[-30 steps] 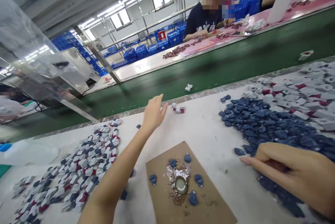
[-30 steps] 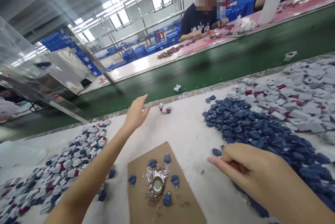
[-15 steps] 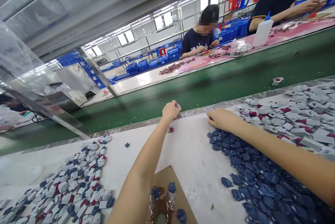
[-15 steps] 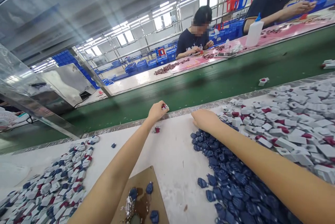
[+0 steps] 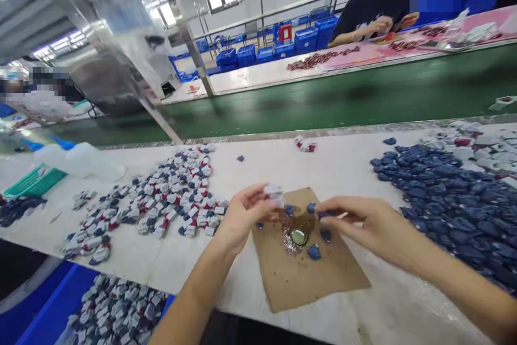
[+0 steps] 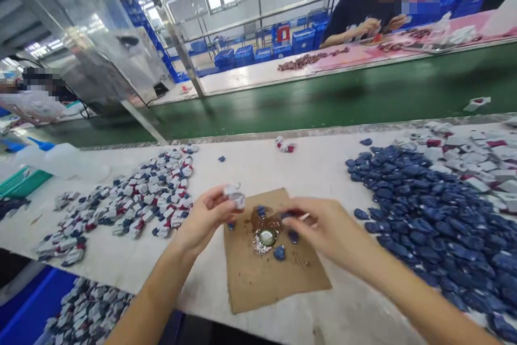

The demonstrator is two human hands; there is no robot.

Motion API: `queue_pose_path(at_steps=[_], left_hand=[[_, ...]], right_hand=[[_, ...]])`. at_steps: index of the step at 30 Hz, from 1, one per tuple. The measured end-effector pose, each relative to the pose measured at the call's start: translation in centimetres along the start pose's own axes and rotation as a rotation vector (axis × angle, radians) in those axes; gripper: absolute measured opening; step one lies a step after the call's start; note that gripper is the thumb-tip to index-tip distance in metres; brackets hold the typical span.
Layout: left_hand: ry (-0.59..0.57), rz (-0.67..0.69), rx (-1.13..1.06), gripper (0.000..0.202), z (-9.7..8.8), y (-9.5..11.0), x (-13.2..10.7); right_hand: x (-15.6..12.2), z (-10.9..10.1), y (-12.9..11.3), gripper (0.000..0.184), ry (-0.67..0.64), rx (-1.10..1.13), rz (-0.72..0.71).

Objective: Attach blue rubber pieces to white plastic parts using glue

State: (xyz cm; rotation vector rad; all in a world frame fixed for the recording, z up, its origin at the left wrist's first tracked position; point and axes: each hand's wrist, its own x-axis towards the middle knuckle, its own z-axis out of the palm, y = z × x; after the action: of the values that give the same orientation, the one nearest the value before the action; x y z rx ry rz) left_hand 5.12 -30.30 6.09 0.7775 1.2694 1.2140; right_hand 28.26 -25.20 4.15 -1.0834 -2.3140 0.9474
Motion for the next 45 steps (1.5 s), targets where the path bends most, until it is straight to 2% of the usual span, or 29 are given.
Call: queue_pose_path(at_steps=[2,4,7,11,14,17,22,28,34,38,41,43,45], left_hand=[[0.126,-0.034,-0.134,0.041,-1.5,-1.7,-3.0],[0.250,-0.051,-0.220,0.038,-2.4,-3.5,-5.1],[0.342,-0.070,-0.333,0.035,-2.6,-5.7,-6.8],[0.281,-0.094,-0.407,0.031,-2.0,-6.6,-7.2],[0.190,-0.126,-0.442,0.032,-1.5,-6.5,-7.2],[0.109,-0.148,-0.493,0.033,-1.0,-6.4,-7.4],[0.064,-0.134,-0.576,0.031,-0.5,-6.3,-7.8],[0.016,-0.156,-0.609,0.033,-0.1,-5.2,-8.1],[-0.028,-0.057,-0.600,0.033,0.8,-6.4,-8.3],[-0.041,-0.024,-0.414,0.027,1.2,-6.8,-8.6],[0.017,-0.004,-0.052,0.023,0.3,-6.7,-8.9],[0.117,0.133,0.308,0.022,-1.6,-6.6,-8.7],[0.268,0.363,0.733,0.026,-4.4,-6.7,-7.9]], right_hand=[[-1.3,2.8,-1.5,0.020,0.048,0.011,-0.047],[-1.8,4.7,-1.9,0.020,0.100,-0.085,-0.101],[-1.3,5.9,-1.4,0.024,0.084,-0.181,-0.158],[-0.2,5.3,-1.3,0.029,-0.017,-0.206,-0.176],[-0.4,4.4,-2.7,0.026,-0.046,-0.106,-0.110],[-1.3,3.8,-5.1,0.025,-0.004,0.078,-0.016],[-2.2,3.7,-8.0,0.022,0.077,0.207,-0.027],[-2.6,4.2,-7.5,0.021,0.017,0.276,0.006],[-3.7,4.7,-6.5,0.024,-0.051,0.427,0.085],[-4.3,5.7,-5.9,0.032,-0.035,0.439,0.104],[-4.4,6.7,-5.6,0.030,-0.096,0.424,0.089],[-4.2,6.4,-4.9,0.029,-0.097,0.388,0.028],[-4.3,4.7,-3.4,0.029,0.000,0.271,-0.010]])
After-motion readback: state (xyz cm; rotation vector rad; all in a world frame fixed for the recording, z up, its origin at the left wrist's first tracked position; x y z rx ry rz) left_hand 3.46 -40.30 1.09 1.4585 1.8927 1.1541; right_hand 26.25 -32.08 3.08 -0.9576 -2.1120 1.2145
